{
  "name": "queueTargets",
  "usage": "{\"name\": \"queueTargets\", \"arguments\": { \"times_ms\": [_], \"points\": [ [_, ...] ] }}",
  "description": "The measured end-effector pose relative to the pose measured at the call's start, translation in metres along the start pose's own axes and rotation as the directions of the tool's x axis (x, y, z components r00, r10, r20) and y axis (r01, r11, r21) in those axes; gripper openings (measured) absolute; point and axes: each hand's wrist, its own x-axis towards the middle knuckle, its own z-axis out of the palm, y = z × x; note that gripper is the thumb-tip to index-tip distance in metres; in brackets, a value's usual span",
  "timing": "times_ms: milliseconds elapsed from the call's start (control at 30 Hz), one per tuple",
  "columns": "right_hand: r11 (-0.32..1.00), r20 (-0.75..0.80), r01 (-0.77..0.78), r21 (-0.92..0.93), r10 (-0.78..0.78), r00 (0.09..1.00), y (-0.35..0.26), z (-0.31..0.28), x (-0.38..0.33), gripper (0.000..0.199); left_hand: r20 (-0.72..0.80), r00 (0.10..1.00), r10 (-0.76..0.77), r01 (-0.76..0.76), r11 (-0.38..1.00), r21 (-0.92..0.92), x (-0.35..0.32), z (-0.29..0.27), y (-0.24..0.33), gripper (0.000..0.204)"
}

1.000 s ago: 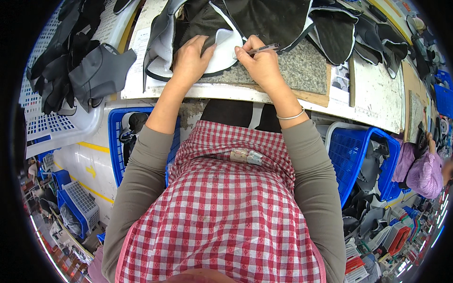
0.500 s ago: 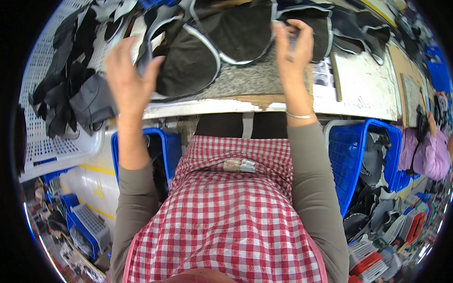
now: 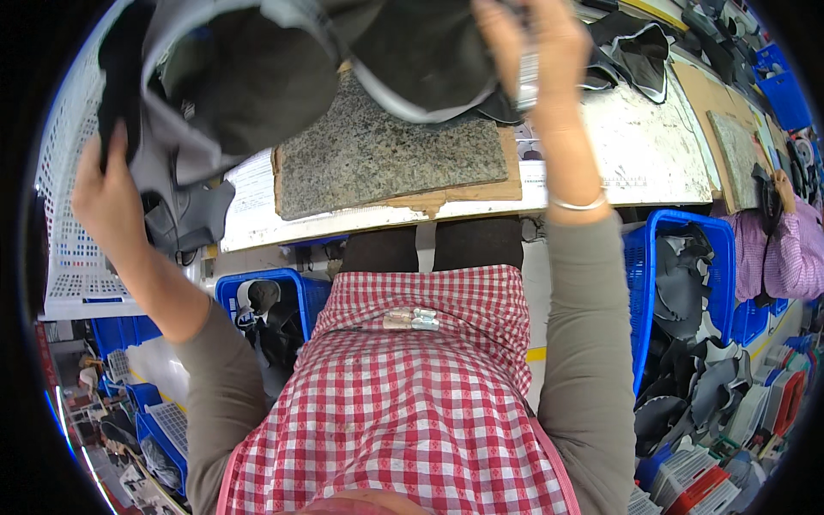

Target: The person repeatedly hammers the edges of black shoe uppers on a workbench, then uses a pointed tool to press and shape the edges. Finished pieces are placed into a blue basket. The person handles multiple shoe uppers one at a time.

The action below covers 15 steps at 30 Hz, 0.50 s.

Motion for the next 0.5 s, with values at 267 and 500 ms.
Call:
{"name": "queueTargets", "arguments": {
  "times_ms": [267,500],
  "points": [
    [0.937,0.107,-0.253,-0.239,0.285,0.953,0.206,-0.05,0.002,0.047,0.422,0.865,0.272,-0.248,0.962,-0.112,0.031,0.205,0.208,0.024],
    [0.631,0.292,-0.771,0.09,0.723,0.626,0.224,-0.076,-0.071,0.057,0.164,0.962,0.217,-0.099,0.842,-0.529,-0.124,0.239,0.093,0.053]
  ]
}}
